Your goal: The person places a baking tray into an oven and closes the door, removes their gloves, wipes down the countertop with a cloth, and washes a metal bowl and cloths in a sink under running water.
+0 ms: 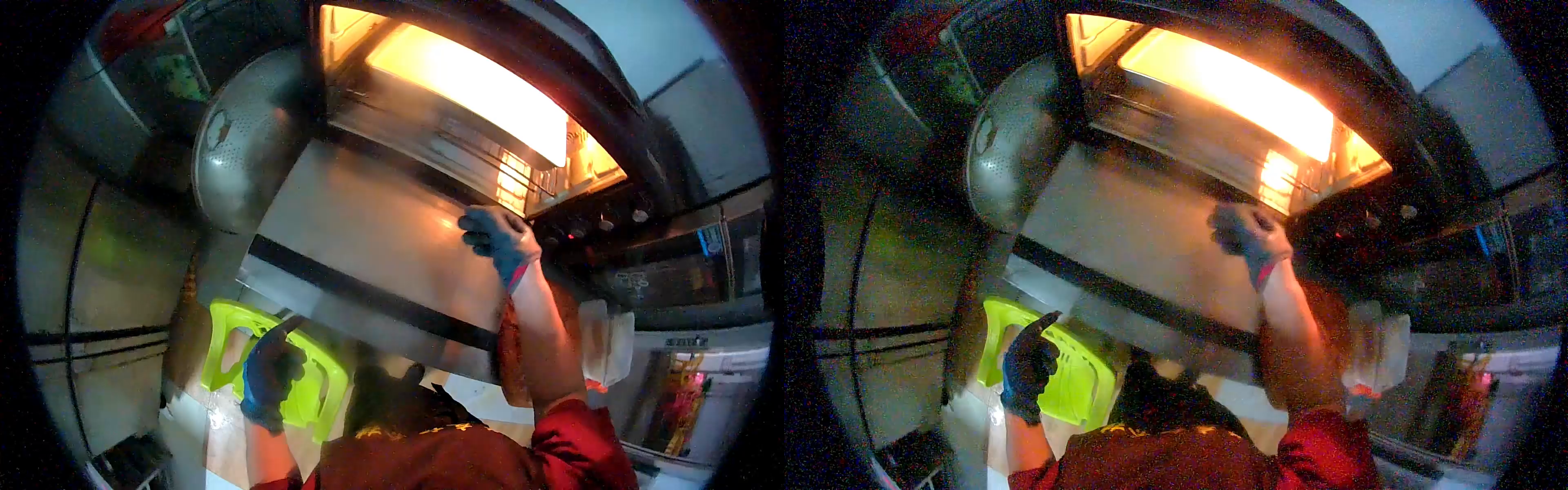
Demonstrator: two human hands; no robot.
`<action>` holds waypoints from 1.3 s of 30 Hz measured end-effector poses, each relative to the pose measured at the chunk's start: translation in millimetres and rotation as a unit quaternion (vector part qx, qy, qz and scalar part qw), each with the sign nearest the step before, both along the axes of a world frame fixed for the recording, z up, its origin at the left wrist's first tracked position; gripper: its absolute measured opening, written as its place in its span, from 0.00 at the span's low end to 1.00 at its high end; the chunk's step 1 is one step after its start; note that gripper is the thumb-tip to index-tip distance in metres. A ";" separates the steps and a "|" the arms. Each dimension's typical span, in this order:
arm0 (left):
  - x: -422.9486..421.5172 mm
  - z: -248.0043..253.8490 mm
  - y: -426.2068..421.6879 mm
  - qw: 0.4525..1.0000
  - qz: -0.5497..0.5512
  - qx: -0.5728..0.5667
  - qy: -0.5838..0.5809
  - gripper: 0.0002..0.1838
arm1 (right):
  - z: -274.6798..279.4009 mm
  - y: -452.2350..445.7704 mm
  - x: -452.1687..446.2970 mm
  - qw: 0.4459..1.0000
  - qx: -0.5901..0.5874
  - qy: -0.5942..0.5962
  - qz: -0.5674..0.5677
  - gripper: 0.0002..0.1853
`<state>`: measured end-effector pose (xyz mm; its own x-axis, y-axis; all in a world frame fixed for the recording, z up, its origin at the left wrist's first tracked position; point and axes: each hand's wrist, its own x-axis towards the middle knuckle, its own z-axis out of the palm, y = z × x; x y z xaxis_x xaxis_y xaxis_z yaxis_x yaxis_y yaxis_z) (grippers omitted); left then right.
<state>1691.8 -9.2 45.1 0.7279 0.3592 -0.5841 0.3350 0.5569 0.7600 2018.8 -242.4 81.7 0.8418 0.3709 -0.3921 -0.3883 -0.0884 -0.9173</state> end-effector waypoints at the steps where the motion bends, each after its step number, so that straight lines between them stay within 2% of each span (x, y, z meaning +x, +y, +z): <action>1: 1.3 1.5 -2.2 1.000 0.015 -0.009 0.009 0.22 | 0.8 -7.9 9.6 0.999 -0.009 0.004 -0.038 0.15; 3: 3.7 2.2 -6.8 1.000 0.023 -0.014 0.015 0.22 | -4.5 -20.8 18.3 0.997 -0.021 0.022 -0.075 0.14; 5: 4.9 0.3 -12.4 0.997 0.023 0.070 -0.002 0.23 | -16.3 -26.3 22.1 0.992 -0.037 -0.001 -0.118 0.15; 6: 11.7 9.6 -12.7 0.999 0.045 0.022 0.003 0.22 | -16.4 -28.0 22.4 0.992 -0.032 0.000 -0.119 0.15; 8: 28.7 21.8 -7.2 0.998 0.025 0.050 0.022 0.22 | -18.4 -34.6 21.9 0.984 -0.014 -0.065 -0.168 0.17; 9: 39.0 24.9 -3.7 0.996 0.007 0.073 0.040 0.22 | -21.8 -40.2 29.0 0.978 -0.027 -0.054 -0.198 0.19; 10: 55.1 24.1 -0.2 0.998 0.043 0.020 -0.032 0.21 | -42.0 -53.3 53.0 0.969 0.048 -0.020 -0.240 0.20; 11: 72.8 30.1 -1.1 0.996 0.062 0.055 -0.020 0.20 | -64.3 -64.7 73.3 0.952 0.122 0.015 -0.282 0.21; 12: 93.8 39.1 -0.7 0.993 0.079 0.089 -0.008 0.20 | -53.0 -65.8 70.9 0.958 0.100 -0.030 -0.266 0.22; 13: 112.7 39.7 8.0 0.994 0.056 0.081 -0.058 0.21 | -38.3 -66.4 68.1 0.962 0.078 -0.076 -0.250 0.23; 14: 132.0 39.8 16.6 0.991 0.031 0.072 -0.108 0.21 | -38.8 -69.5 80.3 0.961 0.135 -0.088 -0.223 0.22; 15: 151.2 44.4 22.2 0.991 0.027 0.043 -0.124 0.22 | -40.8 -74.5 88.7 0.962 0.134 -0.087 -0.223 0.22; 16: 171.8 47.4 25.7 0.990 0.024 0.013 -0.141 0.23 | -43.4 -79.5 96.2 0.964 0.175 -0.104 -0.173 0.20; 17: 193.7 41.9 28.8 0.984 0.029 0.047 -0.172 0.22 | -46.3 -81.7 101.8 0.962 0.213 -0.119 -0.123 0.18; 18: 216.0 35.5 31.7 0.976 0.035 0.081 -0.201 0.22 | -32.4 -63.5 99.3 0.960 0.156 -0.093 -0.213 0.14; 19: 238.2 33.0 35.3 0.971 0.032 0.076 -0.224 0.21 | -39.0 -66.1 109.1 0.961 0.153 -0.091 -0.214 0.14; 21: 274.5 35.8 34.2 0.967 0.026 0.068 -0.243 0.19 | -51.7 -78.4 125.5 0.957 0.250 -0.083 -0.121 0.12; 23: 302.9 41.4 31.1 0.954 0.025 0.083 -0.288 0.18 | -50.6 -75.2 124.5 0.957 0.211 -0.106 -0.165 0.12; 24: 316.8 41.0 32.7 0.949 0.024 0.088 -0.303 0.17 | -48.9 -73.3 130.7 0.976 0.065 -0.181 -0.103 0.12; 26: 342.9 33.5 40.6 0.960 -0.014 0.018 -0.280 0.16 | -56.5 -78.2 142.8 0.974 -0.023 -0.204 -0.095 0.13; 27: 352.0 31.7 43.4 0.960 -0.014 0.017 -0.280 0.16 | -60.3 -80.6 148.8 0.970 -0.066 -0.214 -0.090 0.14; 28: 359.9 30.2 45.4 0.957 -0.035 0.045 -0.286 0.16 | -73.1 -87.6 161.4 0.945 -0.113 -0.300 -0.071 0.15; 30: 377.0 22.0 52.7 0.953 -0.056 0.073 -0.289 0.16 | -90.4 -99.5 172.3 0.910 -0.158 -0.379 -0.051 0.15; 31: 385.3 17.2 54.8 0.919 -0.059 0.191 -0.339 0.15 | -77.7 -93.4 158.6 0.920 -0.125 -0.369 -0.042 0.15; 33: 391.4 10.9 58.7 0.869 -0.062 0.306 -0.384 0.15 | -51.1 -76.5 134.5 0.928 -0.091 -0.359 -0.035 0.16; 34: 388.4 18.4 57.4 0.899 -0.062 0.237 -0.363 0.15 | -40.0 -68.3 125.3 0.966 0.037 -0.237 -0.099 0.16; 35: 385.9 24.6 55.7 0.924 -0.063 0.166 -0.340 0.14 | -35.0 -64.4 121.1 0.968 0.164 -0.107 -0.159 0.16; 36: 389.1 21.2 58.8 0.924 -0.063 0.166 -0.340 0.14 | -38.0 -66.9 122.5 0.967 0.164 -0.107 -0.160 0.16; 38: 395.3 14.6 64.4 0.890 -0.077 0.266 -0.363 0.14 | -45.7 -73.9 126.4 0.965 0.188 -0.169 -0.077 0.16; 39: 395.4 15.0 64.1 0.876 -0.080 0.298 -0.370 0.14 | -40.8 -69.1 123.8 0.965 0.187 -0.169 -0.077 0.16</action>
